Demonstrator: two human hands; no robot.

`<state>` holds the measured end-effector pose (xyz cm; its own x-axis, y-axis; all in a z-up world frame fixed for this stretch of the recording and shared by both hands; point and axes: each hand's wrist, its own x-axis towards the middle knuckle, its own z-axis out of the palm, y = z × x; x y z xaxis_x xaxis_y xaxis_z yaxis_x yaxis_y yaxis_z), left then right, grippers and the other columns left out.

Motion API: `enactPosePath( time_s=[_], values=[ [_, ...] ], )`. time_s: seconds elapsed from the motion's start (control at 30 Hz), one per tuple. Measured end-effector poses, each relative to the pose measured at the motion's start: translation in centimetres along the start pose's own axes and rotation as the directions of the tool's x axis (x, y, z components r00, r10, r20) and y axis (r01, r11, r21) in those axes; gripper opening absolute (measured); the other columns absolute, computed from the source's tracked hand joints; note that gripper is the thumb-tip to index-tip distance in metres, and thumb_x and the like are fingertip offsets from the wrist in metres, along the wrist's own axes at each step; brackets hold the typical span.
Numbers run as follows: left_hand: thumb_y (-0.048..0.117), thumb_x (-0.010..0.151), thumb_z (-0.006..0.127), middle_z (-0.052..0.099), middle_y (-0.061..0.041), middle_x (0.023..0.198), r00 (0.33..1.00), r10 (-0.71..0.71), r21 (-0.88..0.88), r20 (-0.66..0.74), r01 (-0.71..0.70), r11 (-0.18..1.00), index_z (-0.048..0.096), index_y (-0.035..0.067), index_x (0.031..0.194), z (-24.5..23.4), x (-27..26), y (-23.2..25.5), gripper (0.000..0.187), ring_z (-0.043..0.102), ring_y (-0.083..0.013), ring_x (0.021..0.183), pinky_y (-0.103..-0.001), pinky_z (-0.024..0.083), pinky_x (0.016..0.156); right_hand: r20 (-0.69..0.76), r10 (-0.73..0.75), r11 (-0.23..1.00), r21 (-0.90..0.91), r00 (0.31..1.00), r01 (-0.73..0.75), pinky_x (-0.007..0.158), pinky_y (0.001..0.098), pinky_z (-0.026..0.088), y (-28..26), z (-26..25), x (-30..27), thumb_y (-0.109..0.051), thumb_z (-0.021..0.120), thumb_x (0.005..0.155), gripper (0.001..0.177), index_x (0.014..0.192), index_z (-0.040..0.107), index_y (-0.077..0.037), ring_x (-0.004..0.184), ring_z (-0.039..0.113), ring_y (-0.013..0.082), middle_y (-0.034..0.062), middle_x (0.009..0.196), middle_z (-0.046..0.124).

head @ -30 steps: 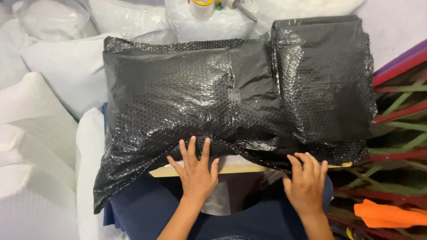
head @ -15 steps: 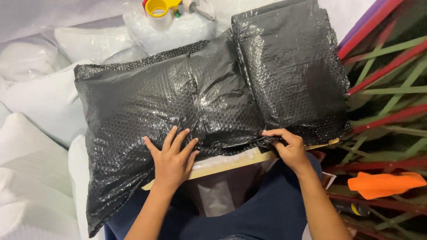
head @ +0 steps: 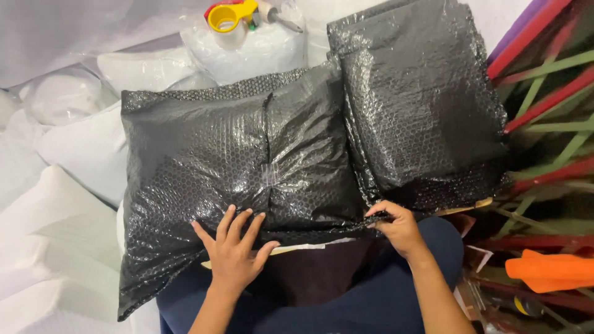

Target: Wrapping a white pillow in a black bubble wrap mailer and sealing it with a tape dispenser.

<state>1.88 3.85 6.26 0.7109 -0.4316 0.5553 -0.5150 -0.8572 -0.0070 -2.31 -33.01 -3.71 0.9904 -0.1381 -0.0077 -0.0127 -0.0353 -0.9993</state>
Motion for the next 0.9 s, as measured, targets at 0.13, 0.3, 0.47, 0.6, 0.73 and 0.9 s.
enactPosePath(
  time_s=[0.13,0.3,0.47,0.6,0.73,0.9],
  values=[
    [0.056,0.084,0.071,0.064,0.001,0.126,0.998,-0.047,-0.011,-0.052,0.046,0.999,0.072,0.024,0.119,1.1,-0.4,0.7,0.047,0.05,-0.0274,0.137,-0.083,0.01,0.111,0.041,0.101,0.993,-0.068,0.994,-0.098,0.083,0.0253,0.054,-1.5,-0.1,0.8,0.014,0.069,0.076,0.029,0.092,0.079,-0.008,0.088,0.068,0.013,0.0038,0.092,0.074],
    [0.056,0.083,0.071,0.061,0.002,0.128,0.999,-0.047,-0.016,-0.025,0.046,0.999,0.07,0.029,0.119,2.1,-1.0,0.7,0.045,0.046,-0.0254,0.138,-0.084,0.015,0.109,-0.026,0.247,0.91,-0.336,0.969,-0.241,0.089,0.0247,0.048,-4.2,1.1,0.9,-0.017,0.071,0.092,0.009,0.093,0.079,-0.013,0.091,0.066,0.0085,-0.0041,0.093,0.078],
    [0.053,0.086,0.068,0.058,0.002,0.135,0.995,-0.091,-0.145,0.037,0.096,0.985,0.065,0.03,0.13,1.1,-1.1,0.5,0.049,0.04,-0.0274,0.144,-0.085,0.007,0.108,-0.072,0.202,0.919,-0.332,0.977,-0.214,0.095,0.0288,0.055,-5.6,0.1,-0.6,-0.042,0.061,0.084,0.044,0.114,0.076,-0.014,0.107,0.073,0.0131,0.001,0.109,0.08],
    [0.041,0.091,0.067,0.057,-0.001,0.14,0.993,-0.113,-0.329,-0.028,0.098,0.939,0.062,0.024,0.137,-0.3,-0.7,-0.6,0.05,0.039,-0.033,0.147,-0.079,0.004,0.116,-0.106,-0.135,0.879,-0.471,0.985,0.069,0.095,0.0319,0.061,-9.1,0.1,0.3,-0.037,0.06,0.092,0.043,0.121,0.068,-0.007,0.112,0.071,0.0178,0.0085,0.122,0.069],
    [0.033,0.091,0.067,0.055,-0.006,0.141,0.98,-0.17,-0.367,-0.107,0.12,0.922,0.063,0.02,0.134,-1.0,1.0,-2.7,0.045,0.039,-0.0358,0.147,-0.076,0.008,0.12,-0.157,-0.265,0.809,-0.573,0.951,0.131,0.084,0.0298,0.064,-14.3,3.0,6.1,-0.022,0.068,0.091,0.032,0.119,0.068,-0.007,0.101,0.073,0.0163,0.0084,0.115,0.07],
    [0.031,0.094,0.062,0.053,-0.008,0.146,0.955,-0.296,-0.396,0.018,0.279,0.875,0.063,0.02,0.138,-0.3,2.3,-5.6,0.045,0.04,-0.0363,0.146,-0.071,0.018,0.116,-0.026,-0.432,0.62,-0.734,0.901,0.276,0.078,0.0323,0.054,-16.5,7.7,18.5,-0.021,0.071,0.091,0.029,0.118,0.067,-0.013,0.089,0.068,0.0162,0.0029,0.106,0.067]
  ],
)
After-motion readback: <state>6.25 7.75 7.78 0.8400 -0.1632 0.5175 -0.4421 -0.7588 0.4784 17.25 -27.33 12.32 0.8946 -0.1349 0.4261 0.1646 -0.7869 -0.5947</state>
